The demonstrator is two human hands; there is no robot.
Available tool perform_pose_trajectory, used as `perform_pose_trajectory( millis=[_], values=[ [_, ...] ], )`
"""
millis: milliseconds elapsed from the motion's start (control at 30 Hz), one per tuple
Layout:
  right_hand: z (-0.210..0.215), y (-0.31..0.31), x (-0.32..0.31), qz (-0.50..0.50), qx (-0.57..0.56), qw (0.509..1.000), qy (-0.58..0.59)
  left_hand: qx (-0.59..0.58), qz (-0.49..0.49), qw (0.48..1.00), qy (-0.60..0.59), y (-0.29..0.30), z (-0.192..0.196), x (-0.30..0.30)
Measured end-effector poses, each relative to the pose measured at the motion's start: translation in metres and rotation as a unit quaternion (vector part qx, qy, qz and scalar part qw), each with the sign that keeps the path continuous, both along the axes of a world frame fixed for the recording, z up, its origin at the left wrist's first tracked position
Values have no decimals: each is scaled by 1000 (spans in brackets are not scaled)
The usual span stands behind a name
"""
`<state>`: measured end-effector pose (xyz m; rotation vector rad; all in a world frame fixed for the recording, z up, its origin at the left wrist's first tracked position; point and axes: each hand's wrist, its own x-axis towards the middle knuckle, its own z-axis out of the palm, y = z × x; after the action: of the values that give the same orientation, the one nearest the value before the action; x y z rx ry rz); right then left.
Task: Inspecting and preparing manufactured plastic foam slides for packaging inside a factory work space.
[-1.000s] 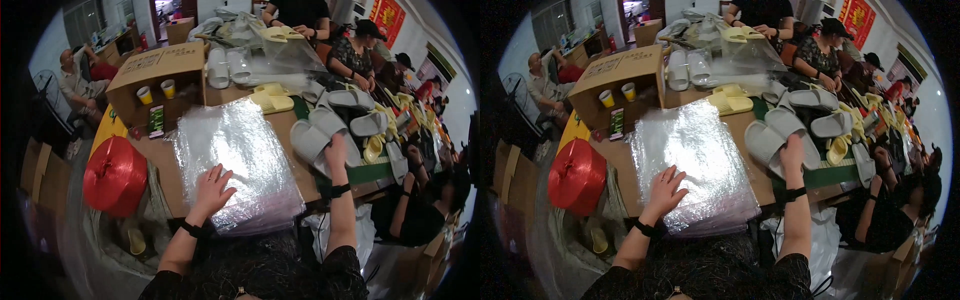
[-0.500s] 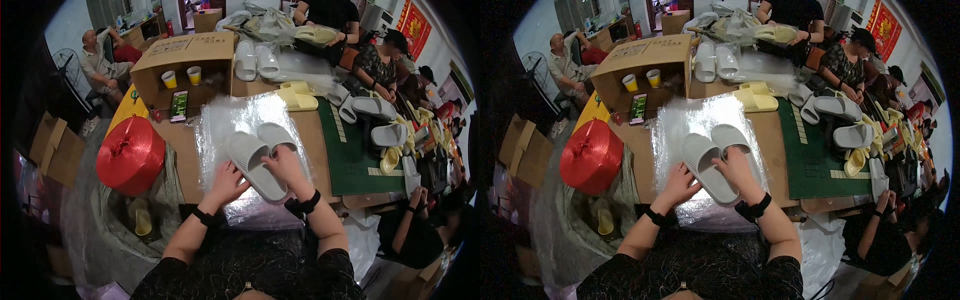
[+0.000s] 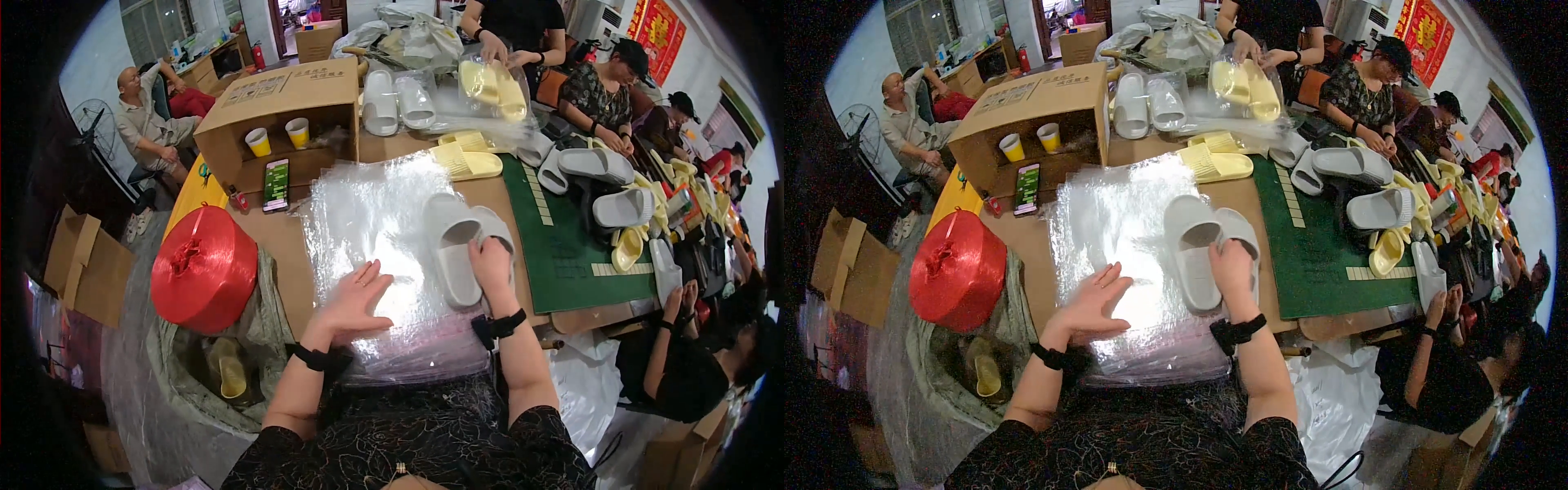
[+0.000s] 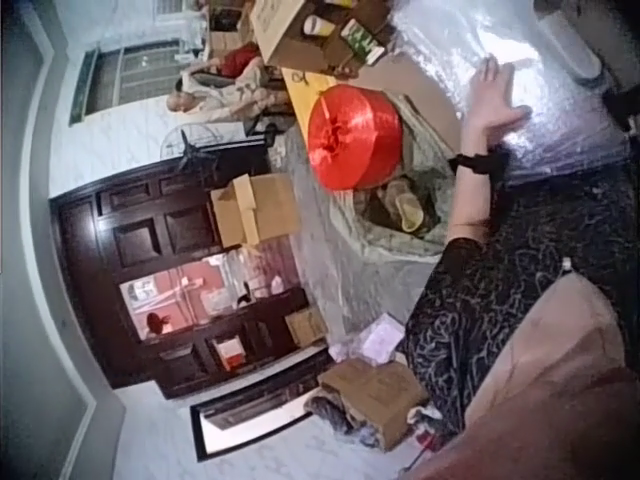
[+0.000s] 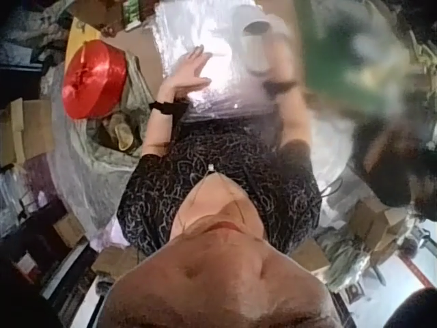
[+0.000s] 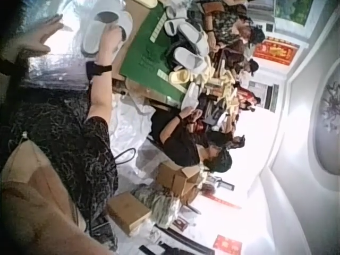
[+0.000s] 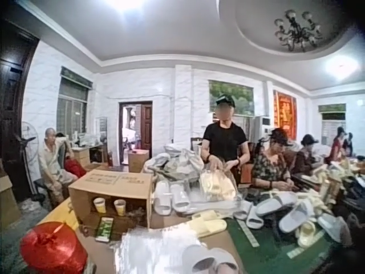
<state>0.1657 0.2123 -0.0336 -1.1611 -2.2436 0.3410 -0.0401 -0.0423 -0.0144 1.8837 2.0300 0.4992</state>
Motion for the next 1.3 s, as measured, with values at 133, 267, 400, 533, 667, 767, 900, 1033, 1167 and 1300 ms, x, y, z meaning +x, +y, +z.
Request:
perform_pose_trajectory(
  millis=[133, 267, 400, 533, 667, 767, 900, 1033, 1167, 1300],
  values=[
    [7, -1, 43, -37, -16, 997, 59, 32, -7, 999, 31, 1, -7, 1],
    [25, -31, 82, -78, -83, 979, 168, 129, 14, 992, -2, 16, -13, 6],
    [35, -54, 114, -34, -103, 963, 245, 183, -7, 983, 30, 30, 9, 13],
    [43, -81, 133, 49, -105, 969, 217, 147, 85, 985, -44, 18, 15, 18],
    [74, -119, 128, 205, -168, 952, 150, 144, 126, 980, -58, 28, 8, 18],
    [82, -134, 120, 306, -231, 918, 96, 161, 128, 970, -131, 34, 14, 23],
    [76, -124, 115, 224, -79, 970, -57, 146, 77, 954, -249, 36, 36, 30],
    [75, -130, 95, 193, -46, 978, -70, 163, 5, 973, -165, 30, 52, 41],
    [62, -137, 60, 196, -27, 980, -18, 202, -29, 978, -50, 21, 56, 60],
    [50, -129, 27, 172, -55, 983, -37, 201, -53, 974, -92, 14, 65, 67]
  ],
)
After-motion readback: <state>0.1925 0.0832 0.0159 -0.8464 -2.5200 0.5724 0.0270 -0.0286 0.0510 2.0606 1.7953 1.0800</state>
